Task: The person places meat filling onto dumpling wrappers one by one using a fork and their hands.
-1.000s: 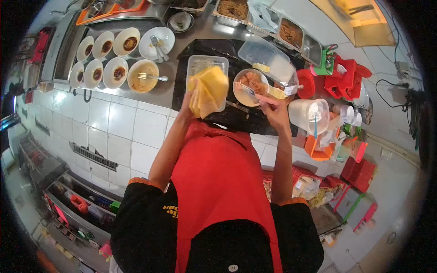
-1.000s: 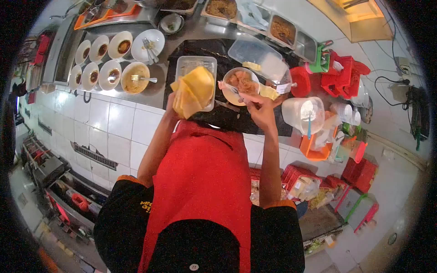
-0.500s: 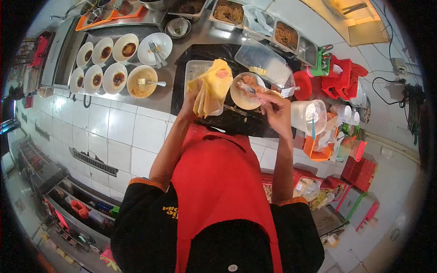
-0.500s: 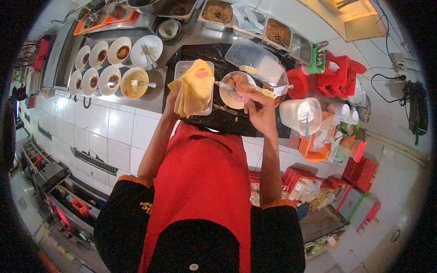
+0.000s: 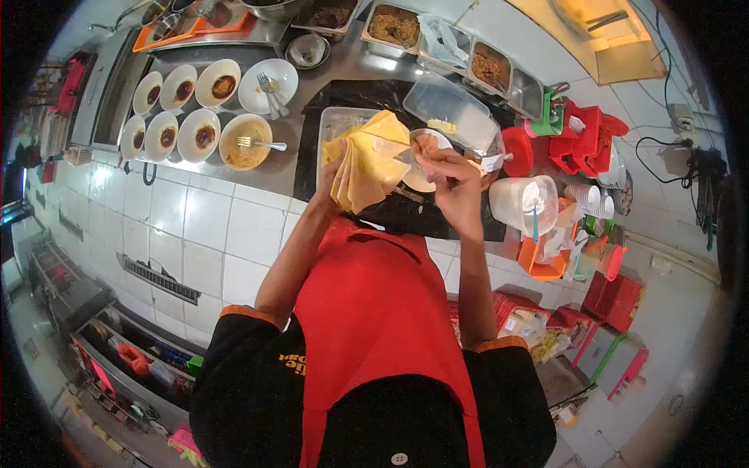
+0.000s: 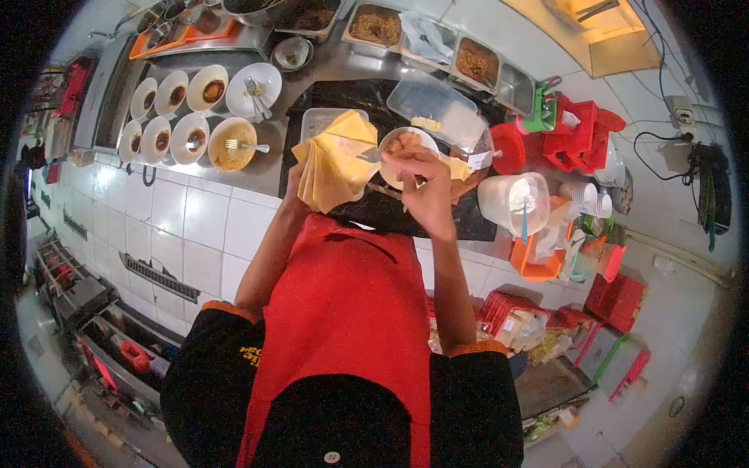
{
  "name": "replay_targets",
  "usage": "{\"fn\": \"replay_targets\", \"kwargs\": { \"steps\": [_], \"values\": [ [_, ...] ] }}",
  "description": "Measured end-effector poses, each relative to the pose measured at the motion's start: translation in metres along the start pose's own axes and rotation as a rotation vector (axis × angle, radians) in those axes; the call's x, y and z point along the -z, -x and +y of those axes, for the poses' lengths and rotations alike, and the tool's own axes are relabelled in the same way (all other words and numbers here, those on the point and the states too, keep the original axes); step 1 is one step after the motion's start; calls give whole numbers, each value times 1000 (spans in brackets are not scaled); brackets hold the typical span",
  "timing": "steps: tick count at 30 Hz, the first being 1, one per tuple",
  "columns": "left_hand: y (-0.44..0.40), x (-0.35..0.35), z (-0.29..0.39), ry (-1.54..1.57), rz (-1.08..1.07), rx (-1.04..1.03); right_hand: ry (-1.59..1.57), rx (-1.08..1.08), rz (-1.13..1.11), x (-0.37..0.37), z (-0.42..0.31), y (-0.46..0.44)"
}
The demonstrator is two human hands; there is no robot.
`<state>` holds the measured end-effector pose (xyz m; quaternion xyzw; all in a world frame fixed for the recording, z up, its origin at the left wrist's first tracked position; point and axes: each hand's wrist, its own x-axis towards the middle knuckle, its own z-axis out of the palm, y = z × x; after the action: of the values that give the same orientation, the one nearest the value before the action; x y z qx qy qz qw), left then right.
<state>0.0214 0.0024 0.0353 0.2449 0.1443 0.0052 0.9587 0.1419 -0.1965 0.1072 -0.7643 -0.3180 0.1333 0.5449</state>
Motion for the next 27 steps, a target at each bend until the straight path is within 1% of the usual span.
{"fn": "replay_targets", "kwargs": {
  "steps": [1, 2, 4, 5, 7, 8, 9, 10, 11, 13, 14, 15, 17, 18, 19, 20, 21, 23, 25, 26, 27],
  "values": [
    [1, -9, 2, -87, 101, -5, -3, -2, -1, -4, 4, 0],
    [1, -13, 3, -87, 104, -2, 1, -13, 32, -7, 7, 1],
    [-4, -16, 3, 288, 46, -15, 6, -23, 67, -4, 4, 1],
    [-5, -8, 2, 288, 47, -11, 24, -41, 37, 4, -1, 1],
    [-7, 8, 4, 366, -215, -115, 39, -59, 11, 16, 1, 2],
    [-8, 13, 2, 364, -215, -113, -67, -74, 36, 22, 8, 3],
    [-8, 11, 3, 284, -97, -87, -174, -89, 59, 24, 9, 2],
    [-8, 10, 2, 203, 22, -57, -190, -67, 49, 22, 12, -2],
    [-8, 8, -1, 203, 23, -49, -190, -74, 54, 18, 15, -6],
    [-12, 3, -11, 124, 59, 31, -234, -22, -14, 4, 6, -13],
    [-14, 0, -16, 84, 76, 70, -134, -93, -22, -1, -4, -13],
    [-16, -3, -20, 43, 92, 105, -133, -95, -16, -3, -15, -15],
    [-19, -4, -25, -37, 129, 171, 253, -169, -53, -8, -29, -17],
    [-20, 0, -26, -38, 131, 171, 328, 52, 26, -13, -21, -16],
    [-21, 7, -28, -135, 150, 128, 326, 48, 24, -21, -16, -13],
    [-22, 15, -32, -231, 169, 86, 285, 150, 36, -31, -12, -9],
    [-31, 29, -37, -230, 173, 89, 243, 254, 49, -42, -11, -8],
    [-50, 55, -45, 89, 124, 83, 83, 247, 31, -53, -29, 2],
    [-33, 55, -22, 257, -497, 34, -33, -217, -327, -44, -54, 8],
    [-31, 60, -21, 177, -240, -133, -153, -247, -326, -41, -44, 14],
    [-30, 66, -19, 94, 18, -294, -153, -251, -324, -37, -24, 18]
  ]
}}
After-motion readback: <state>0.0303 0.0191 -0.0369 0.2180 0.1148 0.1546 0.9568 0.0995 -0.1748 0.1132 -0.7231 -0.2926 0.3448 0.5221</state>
